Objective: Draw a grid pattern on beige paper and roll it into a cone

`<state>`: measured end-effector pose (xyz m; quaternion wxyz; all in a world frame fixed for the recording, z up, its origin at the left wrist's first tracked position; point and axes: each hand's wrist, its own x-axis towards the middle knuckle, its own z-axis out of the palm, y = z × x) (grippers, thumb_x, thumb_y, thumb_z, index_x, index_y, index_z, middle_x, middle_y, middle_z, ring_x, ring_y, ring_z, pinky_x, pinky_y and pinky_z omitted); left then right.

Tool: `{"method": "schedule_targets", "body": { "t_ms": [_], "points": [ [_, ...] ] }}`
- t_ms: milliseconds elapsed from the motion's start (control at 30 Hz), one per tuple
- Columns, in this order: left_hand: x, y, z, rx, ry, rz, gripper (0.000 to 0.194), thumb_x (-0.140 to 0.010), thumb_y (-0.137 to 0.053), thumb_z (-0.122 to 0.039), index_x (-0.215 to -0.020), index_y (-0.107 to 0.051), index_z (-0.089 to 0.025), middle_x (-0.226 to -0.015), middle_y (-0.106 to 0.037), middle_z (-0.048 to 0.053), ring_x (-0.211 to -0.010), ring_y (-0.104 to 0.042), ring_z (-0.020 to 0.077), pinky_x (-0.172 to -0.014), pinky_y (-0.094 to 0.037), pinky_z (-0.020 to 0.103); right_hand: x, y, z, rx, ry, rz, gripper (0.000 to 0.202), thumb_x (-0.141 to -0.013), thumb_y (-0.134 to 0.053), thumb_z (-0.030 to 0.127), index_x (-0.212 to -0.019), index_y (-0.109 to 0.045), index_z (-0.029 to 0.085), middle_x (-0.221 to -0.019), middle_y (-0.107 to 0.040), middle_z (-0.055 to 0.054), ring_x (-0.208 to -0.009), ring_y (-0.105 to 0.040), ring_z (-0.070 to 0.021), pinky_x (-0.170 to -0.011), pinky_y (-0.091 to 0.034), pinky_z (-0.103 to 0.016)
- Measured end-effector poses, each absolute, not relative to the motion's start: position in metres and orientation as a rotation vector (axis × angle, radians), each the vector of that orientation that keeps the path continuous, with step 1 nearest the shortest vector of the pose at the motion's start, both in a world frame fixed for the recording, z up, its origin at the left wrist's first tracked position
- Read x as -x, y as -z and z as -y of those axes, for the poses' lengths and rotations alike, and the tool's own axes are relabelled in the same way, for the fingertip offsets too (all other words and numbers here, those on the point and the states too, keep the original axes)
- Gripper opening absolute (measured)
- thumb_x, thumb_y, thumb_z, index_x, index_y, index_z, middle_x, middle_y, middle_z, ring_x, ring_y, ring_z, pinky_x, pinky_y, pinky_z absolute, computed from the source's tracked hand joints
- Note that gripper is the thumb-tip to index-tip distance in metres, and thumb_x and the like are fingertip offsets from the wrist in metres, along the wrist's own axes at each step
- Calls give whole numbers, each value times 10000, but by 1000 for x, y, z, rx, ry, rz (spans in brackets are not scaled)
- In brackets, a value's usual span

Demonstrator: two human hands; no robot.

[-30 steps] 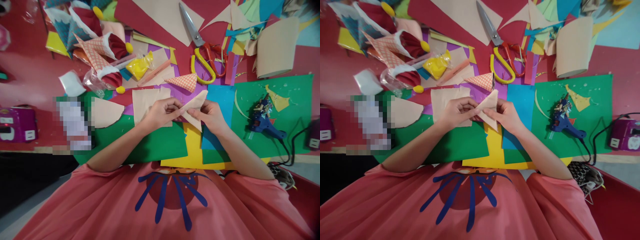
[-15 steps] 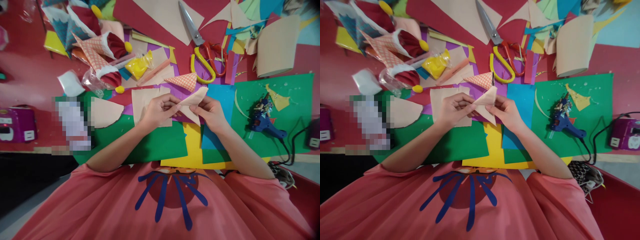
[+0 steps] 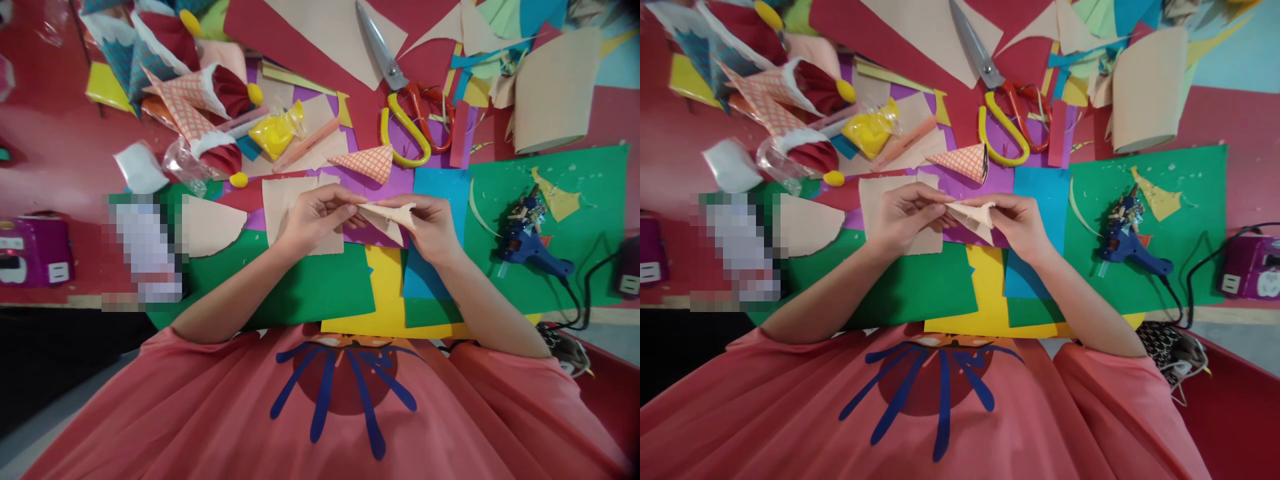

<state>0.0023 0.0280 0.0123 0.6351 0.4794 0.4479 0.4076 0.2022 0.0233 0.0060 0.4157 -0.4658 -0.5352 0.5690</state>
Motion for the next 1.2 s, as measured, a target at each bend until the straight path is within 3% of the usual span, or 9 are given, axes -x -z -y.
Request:
{"method": "schedule_targets", "body": {
  "t_ms": [133, 300, 500, 767, 867, 1000, 1200],
  "points": [
    [-1, -12, -27, -1128, -969, -1031, 291, -722, -776, -432, -829, -721, -167, -720, -730, 11, -625, -713, 123, -539, -561, 177, -203, -14, -23, 1155, -1352, 1463, 130, -810, -671, 330, -827, -795, 294, -866, -761, -3, -798, -678, -174, -707, -533, -307],
    [-1, -10, -26, -1129, -998, -1009, 249, -752, -758, -415, -818, -735, -176, -731, -728, 10, -638, -713, 115, -531, -549, 166, -204, -15, -22, 1108, -1290, 1528, 232, -800, -621, 165, -818, -793, 319, -808, -735, 19, -736, -643, -142, -654, -498, -283],
    [-1, -9, -25, -1186, -1037, -1034, 273, -743, -754, -461, -773, -742, -190, -739, -725, 20, -659, -705, 124, -610, -580, 213, -204, -19, -21, 1134, -1220, 1625, 320, -777, -513, 81, -735, -765, 273, -812, -710, 7, -745, -624, -139, -667, -489, -287],
    [2, -12, -25, -1417, -1084, -1032, 82, -760, -717, -280, -704, -745, -227, -817, -727, 17, -828, -691, 150, -760, -552, 270, -204, -15, -23, 1104, -1302, 1608, 263, -780, -479, 90, -638, -652, 227, -741, -683, 5, -748, -622, -137, -725, -493, -290],
    [2, -14, -23, -1345, -1110, -1007, 114, -787, -703, -335, -773, -741, -228, -815, -723, 11, -790, -691, 146, -722, -559, 262, -204, -15, -23, 1080, -1303, 1618, 266, -781, -470, 72, -644, -642, 222, -739, -675, 8, -741, -616, -131, -719, -481, -286],
    [1, -15, -24, -1206, -1015, -1048, 320, -784, -702, -504, -956, -715, -234, -757, -709, -8, -645, -675, 112, -581, -536, 202, -204, -17, -24, 1050, -1261, 1672, 278, -767, -458, 45, -648, -638, 221, -730, -657, 11, -741, -609, -133, -697, -464, -284],
    [-4, -12, -24, -1241, -832, -1067, 459, -721, -709, -612, -813, -735, -162, -744, -713, 12, -647, -681, 107, -604, -544, 182, -204, -17, -20, 1065, -1221, 1753, 290, -796, -459, 40, -646, -620, 230, -769, -644, 20, -722, -588, -115, -673, -443, -270]
  ]
}}
